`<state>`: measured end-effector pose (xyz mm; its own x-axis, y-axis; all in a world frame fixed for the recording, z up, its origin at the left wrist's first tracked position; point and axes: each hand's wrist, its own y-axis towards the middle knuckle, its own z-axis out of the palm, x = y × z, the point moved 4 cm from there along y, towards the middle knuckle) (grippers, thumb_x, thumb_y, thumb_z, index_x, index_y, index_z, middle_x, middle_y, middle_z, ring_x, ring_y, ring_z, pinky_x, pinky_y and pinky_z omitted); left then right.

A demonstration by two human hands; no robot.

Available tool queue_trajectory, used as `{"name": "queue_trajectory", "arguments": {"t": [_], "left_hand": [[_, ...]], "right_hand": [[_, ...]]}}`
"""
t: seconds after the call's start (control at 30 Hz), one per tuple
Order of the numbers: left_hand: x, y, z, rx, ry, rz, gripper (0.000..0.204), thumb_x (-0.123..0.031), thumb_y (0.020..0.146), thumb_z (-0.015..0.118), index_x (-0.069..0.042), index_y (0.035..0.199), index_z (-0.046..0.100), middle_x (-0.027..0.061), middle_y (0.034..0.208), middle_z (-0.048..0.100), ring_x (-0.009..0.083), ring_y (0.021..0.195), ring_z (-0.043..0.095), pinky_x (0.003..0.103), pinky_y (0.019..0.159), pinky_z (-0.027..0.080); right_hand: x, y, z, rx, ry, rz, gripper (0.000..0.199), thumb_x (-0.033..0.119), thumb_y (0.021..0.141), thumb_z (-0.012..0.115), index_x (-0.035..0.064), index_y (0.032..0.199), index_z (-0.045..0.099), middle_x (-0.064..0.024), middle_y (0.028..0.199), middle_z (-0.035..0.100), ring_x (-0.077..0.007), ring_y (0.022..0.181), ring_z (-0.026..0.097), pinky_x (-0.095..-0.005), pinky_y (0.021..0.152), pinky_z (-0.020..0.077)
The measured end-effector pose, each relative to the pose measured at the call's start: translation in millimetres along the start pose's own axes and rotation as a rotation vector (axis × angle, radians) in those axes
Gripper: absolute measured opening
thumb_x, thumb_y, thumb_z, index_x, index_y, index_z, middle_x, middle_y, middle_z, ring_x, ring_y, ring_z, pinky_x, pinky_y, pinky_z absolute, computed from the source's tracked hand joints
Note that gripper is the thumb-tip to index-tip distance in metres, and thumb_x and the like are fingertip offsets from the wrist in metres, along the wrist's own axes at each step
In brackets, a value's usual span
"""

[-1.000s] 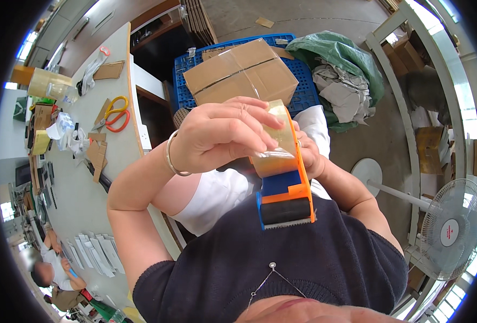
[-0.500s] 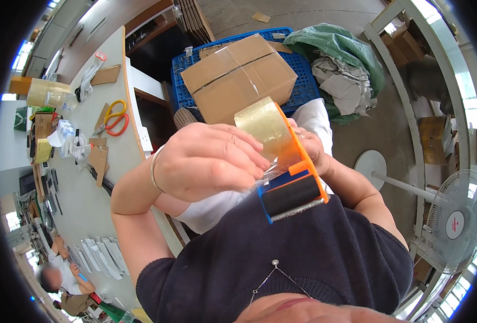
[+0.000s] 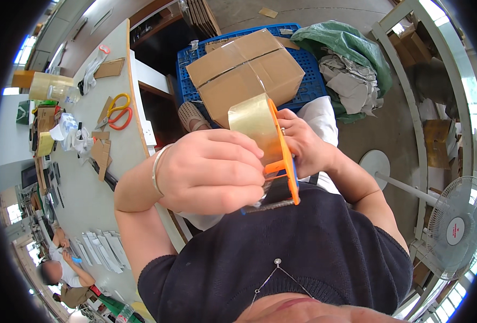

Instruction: Packing an industrial part into a cardboard box with protective paper and sealing it with a tape dispenser.

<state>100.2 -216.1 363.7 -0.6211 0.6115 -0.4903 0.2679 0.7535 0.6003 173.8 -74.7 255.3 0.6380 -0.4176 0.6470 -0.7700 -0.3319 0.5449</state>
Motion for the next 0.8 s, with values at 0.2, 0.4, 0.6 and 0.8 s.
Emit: {"name": "queue_trajectory", "arguments": {"t": [0.2,0.4,0.6,0.8], "left_hand": [[-7.9,-4.6,-12.1,-0.228,-0.040,-0.017,0.007,-0.004,0.078,0.062,-0.003,0.081,0.056,0.0119,0.080,0.064,0.0242,0.071,0.065,0.036,0.069,0.054],[-22.7,-10.1,-35.4,-0.284,-0.063,0.063,0.007,0.002,0.077,0.059,-0.001,0.079,0.053,0.0133,0.080,0.064,0.0257,0.072,0.066,0.036,0.071,0.053],[-15.9,-11.3,-33.0,-0.136,-0.094,0.122,0.003,-0.007,0.083,0.054,-0.007,0.086,0.053,0.0090,0.084,0.064,0.0227,0.073,0.066,0.032,0.069,0.048],[-20.8,-8.6,-28.4,-0.222,-0.059,0.150,0.011,0.003,0.073,0.061,-0.004,0.076,0.053,0.0091,0.072,0.065,0.0207,0.066,0.067,0.031,0.066,0.052]], "right_hand": [[4.8,-11.8,-17.8,-0.059,-0.091,-0.006,0.033,0.021,0.059,0.072,0.0047,0.086,0.061,-0.0082,0.088,0.061,-0.0265,0.088,0.057,-0.0384,0.083,0.0362],[-3.0,-42.6,-23.1,-0.109,-0.334,0.029,0.031,0.018,0.059,0.070,0.0056,0.086,0.063,-0.0075,0.086,0.065,-0.0264,0.092,0.060,-0.0378,0.087,0.0366],[-10.7,-56.0,-31.2,-0.185,-0.451,0.036,0.025,0.024,0.076,0.065,0.0118,0.098,0.065,-0.0088,0.108,0.063,-0.0297,0.105,0.058,-0.0407,0.093,0.0374],[-11.7,-53.0,-35.2,-0.311,-0.321,0.049,0.028,0.025,0.064,0.070,0.0091,0.086,0.065,-0.0076,0.096,0.066,-0.0285,0.099,0.059,-0.0396,0.085,0.0360]]}}
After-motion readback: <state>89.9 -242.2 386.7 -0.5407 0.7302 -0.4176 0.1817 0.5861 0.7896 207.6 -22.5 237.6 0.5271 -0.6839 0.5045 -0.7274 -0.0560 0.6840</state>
